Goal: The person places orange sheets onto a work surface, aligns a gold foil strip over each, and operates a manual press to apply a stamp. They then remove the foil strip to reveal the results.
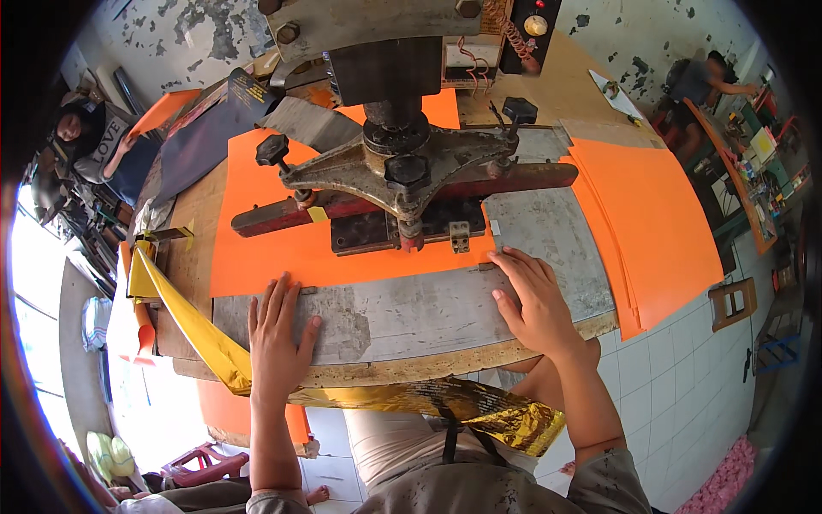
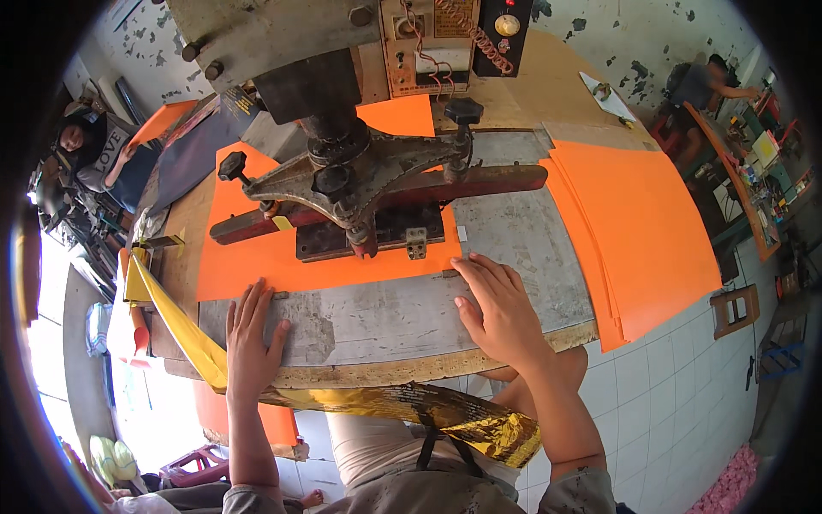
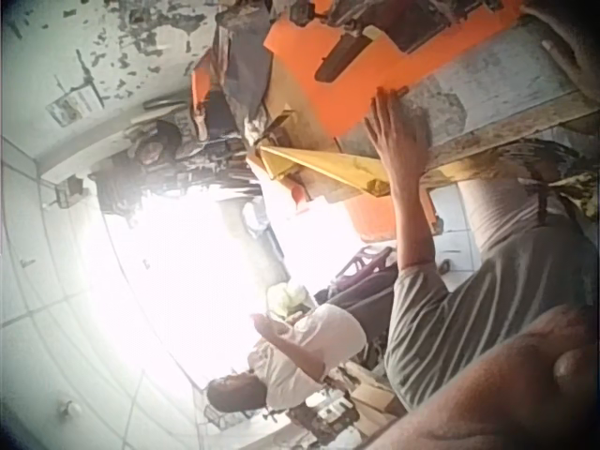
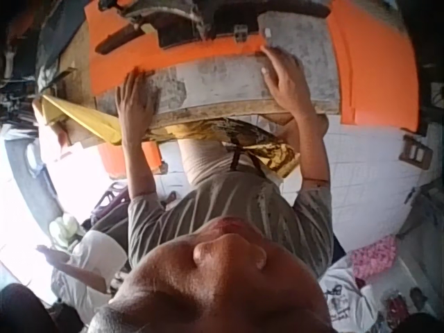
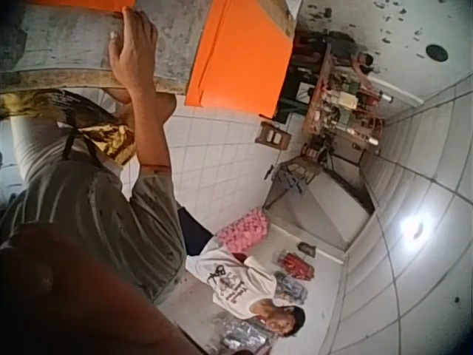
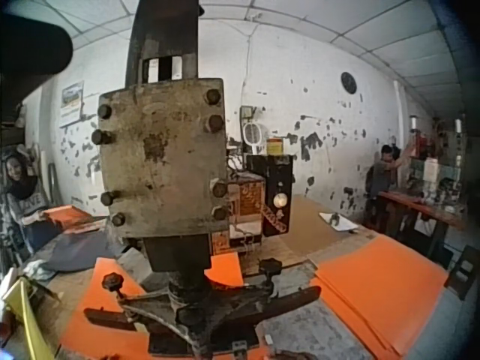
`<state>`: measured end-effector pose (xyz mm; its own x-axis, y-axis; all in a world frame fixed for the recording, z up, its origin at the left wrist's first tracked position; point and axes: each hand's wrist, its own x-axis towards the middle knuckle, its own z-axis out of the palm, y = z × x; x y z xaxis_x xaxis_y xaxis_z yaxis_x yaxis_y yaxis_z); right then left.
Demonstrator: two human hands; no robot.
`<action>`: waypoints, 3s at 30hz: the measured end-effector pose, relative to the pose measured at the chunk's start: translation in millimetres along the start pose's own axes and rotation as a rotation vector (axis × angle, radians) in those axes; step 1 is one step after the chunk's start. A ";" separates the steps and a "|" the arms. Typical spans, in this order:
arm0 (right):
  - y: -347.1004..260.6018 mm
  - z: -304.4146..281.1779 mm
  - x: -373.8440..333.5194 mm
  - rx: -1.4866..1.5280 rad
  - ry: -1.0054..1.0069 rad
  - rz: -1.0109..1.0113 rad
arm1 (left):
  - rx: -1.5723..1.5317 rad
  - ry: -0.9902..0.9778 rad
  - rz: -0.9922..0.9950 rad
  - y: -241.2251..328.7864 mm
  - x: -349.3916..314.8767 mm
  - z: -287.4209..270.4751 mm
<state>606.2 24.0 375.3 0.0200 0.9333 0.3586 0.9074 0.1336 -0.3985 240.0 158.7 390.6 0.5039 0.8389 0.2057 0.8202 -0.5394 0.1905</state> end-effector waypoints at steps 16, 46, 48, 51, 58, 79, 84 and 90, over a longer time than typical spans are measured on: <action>-4.8 -1.3 -3.7 -0.018 0.036 -0.010 | -0.012 0.041 -0.008 0.5 -7.8 2.9; -33.1 0.7 -216.2 0.658 -0.726 0.345 | -0.241 0.773 -0.211 -67.3 -160.0 6.0; -41.7 -39.7 -226.4 0.621 -0.838 0.368 | -0.208 0.731 -0.132 -68.7 -153.7 -13.9; -42.7 -75.5 -249.9 0.688 -0.631 0.313 | -0.172 0.639 -0.010 -71.0 -129.6 -38.5; -12.8 -138.3 -258.5 0.678 -0.354 0.446 | -0.148 0.356 0.053 -93.7 -79.3 -57.8; 139.0 -149.4 -20.1 0.073 -0.243 0.492 | 0.059 -0.059 0.010 -135.7 20.6 -28.2; 183.7 -132.8 22.4 0.007 -0.241 0.528 | 0.081 -0.105 -0.042 -132.1 35.3 -22.7; 214.5 -113.5 69.8 0.004 -0.224 0.521 | 0.083 -0.118 -0.099 -138.0 44.7 -13.2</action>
<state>849.9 80.0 410.6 0.3748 0.9242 -0.0738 0.7999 -0.3626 -0.4781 145.8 269.7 386.1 0.4438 0.8930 0.0743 0.8845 -0.4498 0.1236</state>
